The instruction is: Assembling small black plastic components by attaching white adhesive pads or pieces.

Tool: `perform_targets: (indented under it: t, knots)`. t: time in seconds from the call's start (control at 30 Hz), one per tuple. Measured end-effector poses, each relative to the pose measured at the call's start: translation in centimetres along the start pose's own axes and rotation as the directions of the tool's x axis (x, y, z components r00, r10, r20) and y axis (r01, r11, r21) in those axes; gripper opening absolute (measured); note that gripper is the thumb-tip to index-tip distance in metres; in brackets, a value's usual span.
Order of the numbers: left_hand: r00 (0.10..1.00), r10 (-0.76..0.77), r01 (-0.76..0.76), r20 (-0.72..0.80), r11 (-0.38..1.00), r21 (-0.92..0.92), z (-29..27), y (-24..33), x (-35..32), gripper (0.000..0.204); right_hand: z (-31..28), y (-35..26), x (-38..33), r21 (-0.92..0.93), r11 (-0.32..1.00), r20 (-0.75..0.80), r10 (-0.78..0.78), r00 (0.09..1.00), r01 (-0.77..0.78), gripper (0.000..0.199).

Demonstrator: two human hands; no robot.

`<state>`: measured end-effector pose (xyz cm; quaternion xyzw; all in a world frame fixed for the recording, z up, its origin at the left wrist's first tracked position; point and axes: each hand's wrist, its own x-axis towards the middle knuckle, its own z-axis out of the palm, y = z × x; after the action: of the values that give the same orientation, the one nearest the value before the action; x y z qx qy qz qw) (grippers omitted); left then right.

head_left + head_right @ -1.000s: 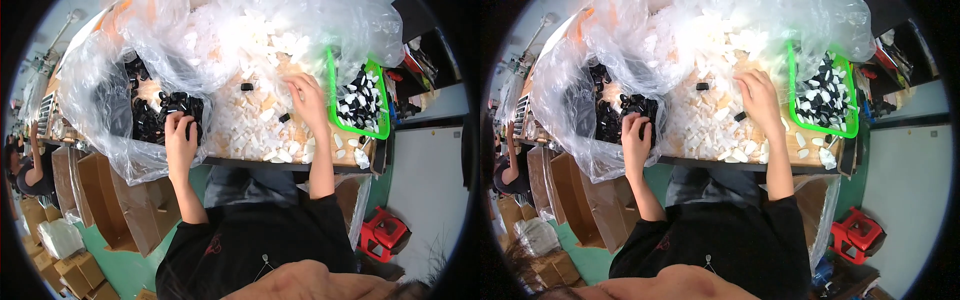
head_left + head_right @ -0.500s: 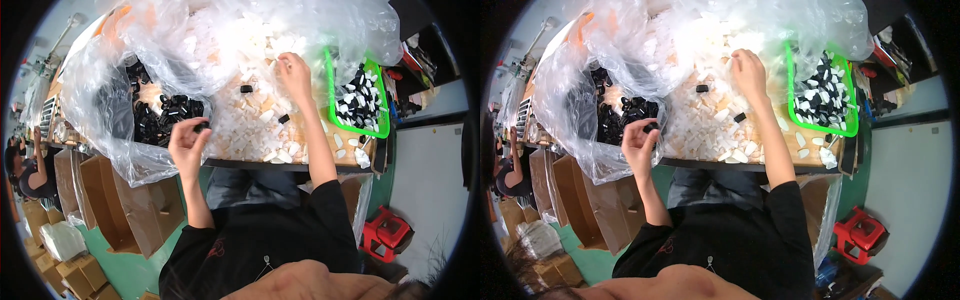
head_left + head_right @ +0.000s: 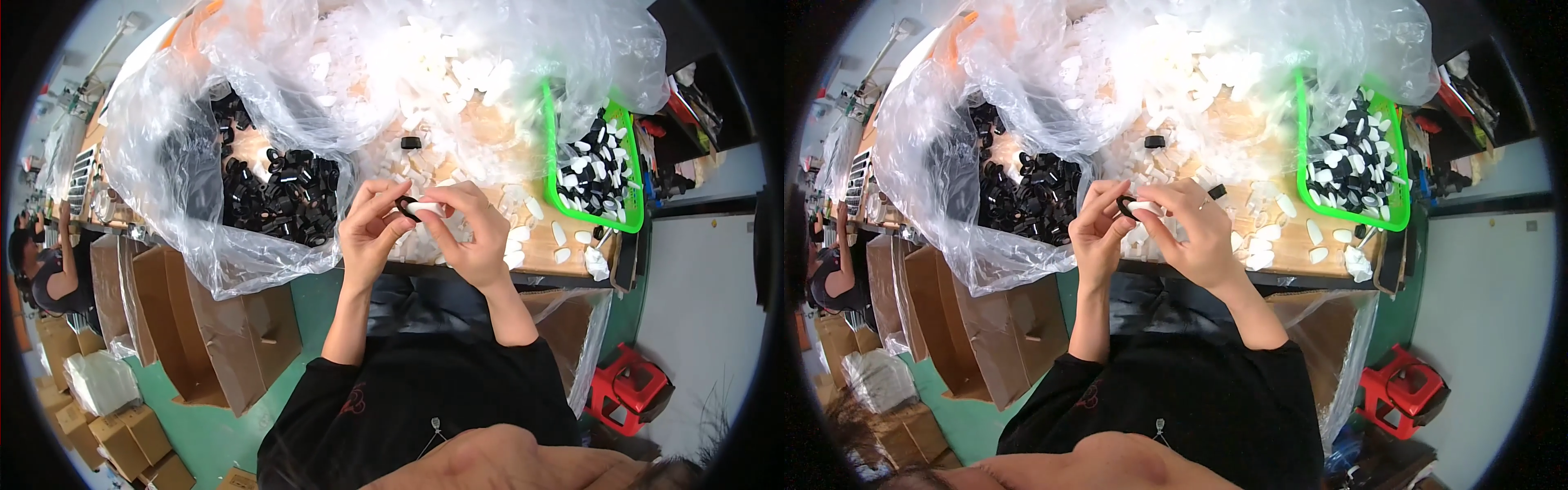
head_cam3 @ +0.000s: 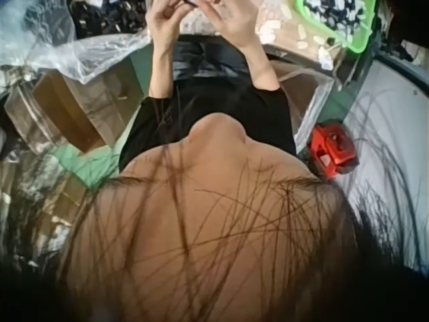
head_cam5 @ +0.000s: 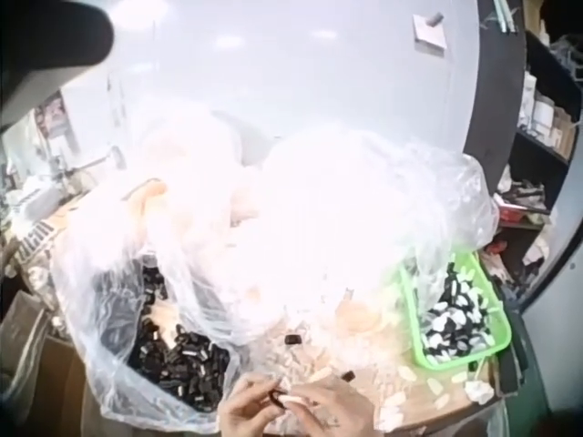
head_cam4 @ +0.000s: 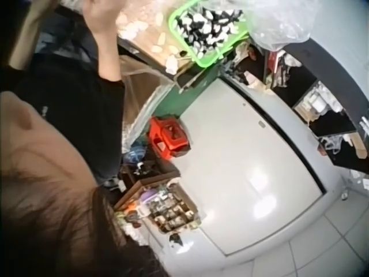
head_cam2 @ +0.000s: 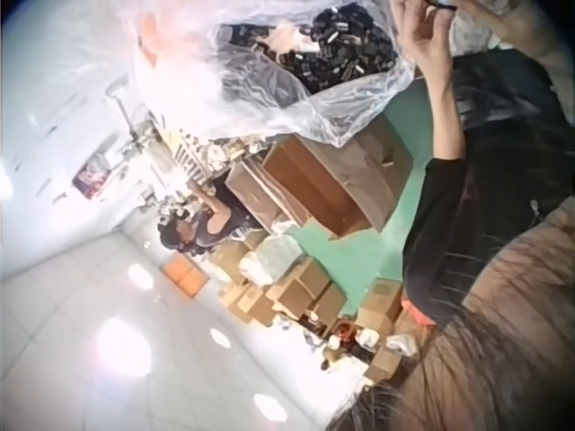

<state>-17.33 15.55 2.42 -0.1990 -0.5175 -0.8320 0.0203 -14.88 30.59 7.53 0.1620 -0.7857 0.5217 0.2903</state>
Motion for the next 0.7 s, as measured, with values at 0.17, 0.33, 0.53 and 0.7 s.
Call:
perform_targets:
  t: [0.17,0.33,0.53,0.7]
  knots:
    - [1.000,-0.009,0.008,0.028,0.999,0.033,0.7,0.4,0.0,0.045,0.3,0.6,-0.3,-0.134,0.981,-0.031,-0.146,0.989,0.141,0.033]
    - [1.000,0.001,-0.002,0.017,0.996,0.095,0.6,0.6,-0.1,0.037,0.7,1.0,-0.4,-0.229,0.938,-0.036,-0.274,0.961,0.259,0.034]
    - [1.000,-0.010,0.013,-0.019,0.986,0.168,0.7,0.7,-0.2,0.035,0.5,1.0,-0.8,-0.321,0.899,-0.021,-0.321,0.947,0.297,0.035]
    - [1.000,0.023,-0.017,-0.018,0.960,0.278,0.7,1.1,-0.3,0.038,0.7,1.3,-1.0,-0.335,0.891,-0.036,-0.338,0.941,0.307,0.034]
